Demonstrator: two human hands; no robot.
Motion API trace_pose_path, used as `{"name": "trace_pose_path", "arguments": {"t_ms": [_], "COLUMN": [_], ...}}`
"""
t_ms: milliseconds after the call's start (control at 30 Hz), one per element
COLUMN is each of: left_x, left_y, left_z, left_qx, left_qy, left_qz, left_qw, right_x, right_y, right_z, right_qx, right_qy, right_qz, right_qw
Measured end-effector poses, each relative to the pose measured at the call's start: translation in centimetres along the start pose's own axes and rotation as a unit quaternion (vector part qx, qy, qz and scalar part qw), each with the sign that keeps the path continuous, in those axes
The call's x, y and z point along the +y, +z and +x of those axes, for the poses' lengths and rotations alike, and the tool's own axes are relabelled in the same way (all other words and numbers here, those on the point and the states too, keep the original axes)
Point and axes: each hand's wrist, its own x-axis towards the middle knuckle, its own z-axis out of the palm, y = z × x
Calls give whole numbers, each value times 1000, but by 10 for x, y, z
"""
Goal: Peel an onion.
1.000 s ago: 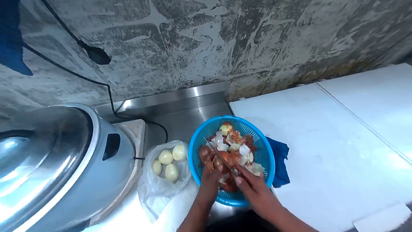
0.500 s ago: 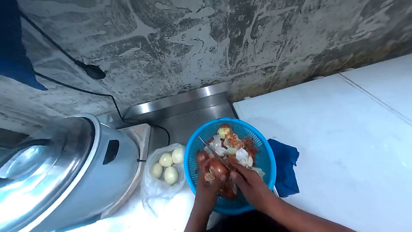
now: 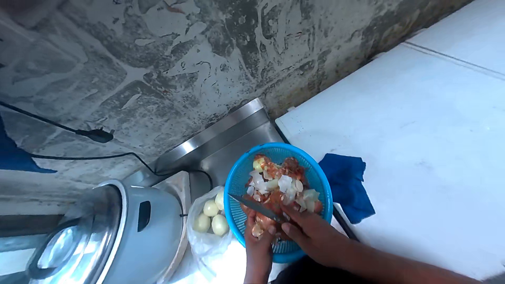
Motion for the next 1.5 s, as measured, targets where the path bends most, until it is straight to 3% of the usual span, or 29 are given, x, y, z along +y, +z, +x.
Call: {"name": "trace_pose_path", "arguments": {"t_ms": [633, 867, 1033, 1233, 1500], "left_x": [1, -1, -3, -5, -2], "left_y": [-1, -10, -13, -8, -15], "left_z": [-5, -5, -4, -9, -6], "left_qx": [17, -23, -40, -1, -57], "left_qy": [-16, -40, -3, 14, -5], "left_qz": [-89, -104, -80, -88, -97], "left_qw": [996, 993, 996, 996, 994], "right_x": [-6, -11, -4, -2, -1], "right_y": [5, 7, 7, 8, 10], "right_z": [4, 3, 5, -8, -2], "right_qx": [5, 6, 7, 13, 9], "right_qy": [10, 8, -10, -16, -20], "right_qz": [-18, -50, -14, -22, -23], "right_qw": [1000, 999, 1000, 1000, 999]}}
